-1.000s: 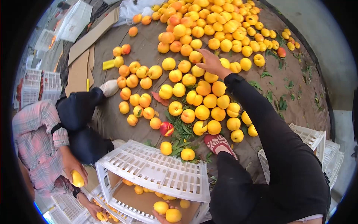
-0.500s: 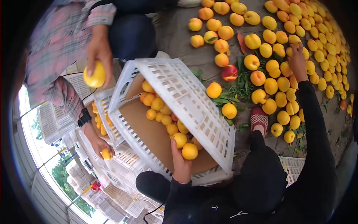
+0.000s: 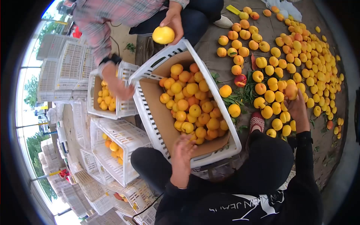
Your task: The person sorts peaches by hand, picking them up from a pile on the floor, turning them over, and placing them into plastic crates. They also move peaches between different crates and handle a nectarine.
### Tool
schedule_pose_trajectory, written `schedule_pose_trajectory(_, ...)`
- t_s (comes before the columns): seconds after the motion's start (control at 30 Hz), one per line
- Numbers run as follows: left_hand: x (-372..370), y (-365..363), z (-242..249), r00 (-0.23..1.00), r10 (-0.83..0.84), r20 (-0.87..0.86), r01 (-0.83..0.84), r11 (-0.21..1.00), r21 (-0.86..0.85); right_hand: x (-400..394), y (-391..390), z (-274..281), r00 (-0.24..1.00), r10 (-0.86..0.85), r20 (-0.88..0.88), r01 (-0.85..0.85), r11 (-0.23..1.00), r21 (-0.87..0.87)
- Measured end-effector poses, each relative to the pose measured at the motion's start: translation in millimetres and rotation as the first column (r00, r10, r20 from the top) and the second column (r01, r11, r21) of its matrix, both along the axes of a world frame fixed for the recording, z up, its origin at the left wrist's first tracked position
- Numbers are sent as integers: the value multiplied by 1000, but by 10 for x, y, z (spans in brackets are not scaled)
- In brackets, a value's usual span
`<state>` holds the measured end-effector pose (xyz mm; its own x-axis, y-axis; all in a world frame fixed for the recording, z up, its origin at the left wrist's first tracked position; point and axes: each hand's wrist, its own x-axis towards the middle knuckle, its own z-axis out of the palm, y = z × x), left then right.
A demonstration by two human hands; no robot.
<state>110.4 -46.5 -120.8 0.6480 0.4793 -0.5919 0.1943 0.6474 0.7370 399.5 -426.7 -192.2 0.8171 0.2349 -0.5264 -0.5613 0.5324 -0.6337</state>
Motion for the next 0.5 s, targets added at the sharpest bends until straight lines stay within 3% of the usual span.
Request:
schedule_pose_trajectory(0.07, -102, -260, 119, 976, -219, 8, 219, 972, -89, -201, 146, 268, 977, 204, 55, -205, 979, -2)
schedule_pose_trajectory(0.13, -172, -243, 251, 944, -330, 28, 330, 944, -11, -305, 370, 686, 885, 444, 141, -450, 893, 7)
schedule_pose_trajectory(0.17, -156, -186, 363, 923, -384, 37, 383, 923, 29, -327, 540, 1022, 776, 600, 194, -573, 799, -182)
schedule_pose_trajectory(0.2, 8, 151, 938, 853, -520, -43, 497, 784, 371, -433, 810, 1550, 631, 750, 198, -655, 652, -383)
schedule_pose_trajectory(0.23, 12, 427, 898, 845, -534, -34, 471, 712, 520, -441, 1009, 1869, 490, 865, 110, -684, 459, -566)
schedule_pose_trajectory(0.27, 53, 703, 988, 843, -523, -125, 467, 596, 653, -401, 1146, 1954, 344, 928, 141, -657, 345, -671)
schedule_pose_trajectory(0.33, 95, 1272, 1030, 858, -394, -328, 435, 219, 874, -402, 1498, 2219, 14, 999, 32, -549, 34, -835)
schedule_pose_trajectory(0.37, 88, 1537, 990, 854, -350, -385, 444, 105, 890, -443, 1682, 2288, -117, 993, 25, -456, -32, -889)
schedule_pose_trajectory(0.43, -59, 2171, 621, 822, -347, -451, 477, -10, 879, -563, 2057, 2341, -363, 931, -37, -241, -132, -961)
schedule_pose_trajectory(0.5, -353, 2642, 253, 789, -299, -536, 549, -47, 835, -732, 2437, 2226, -403, 895, -192, -174, -281, -944)
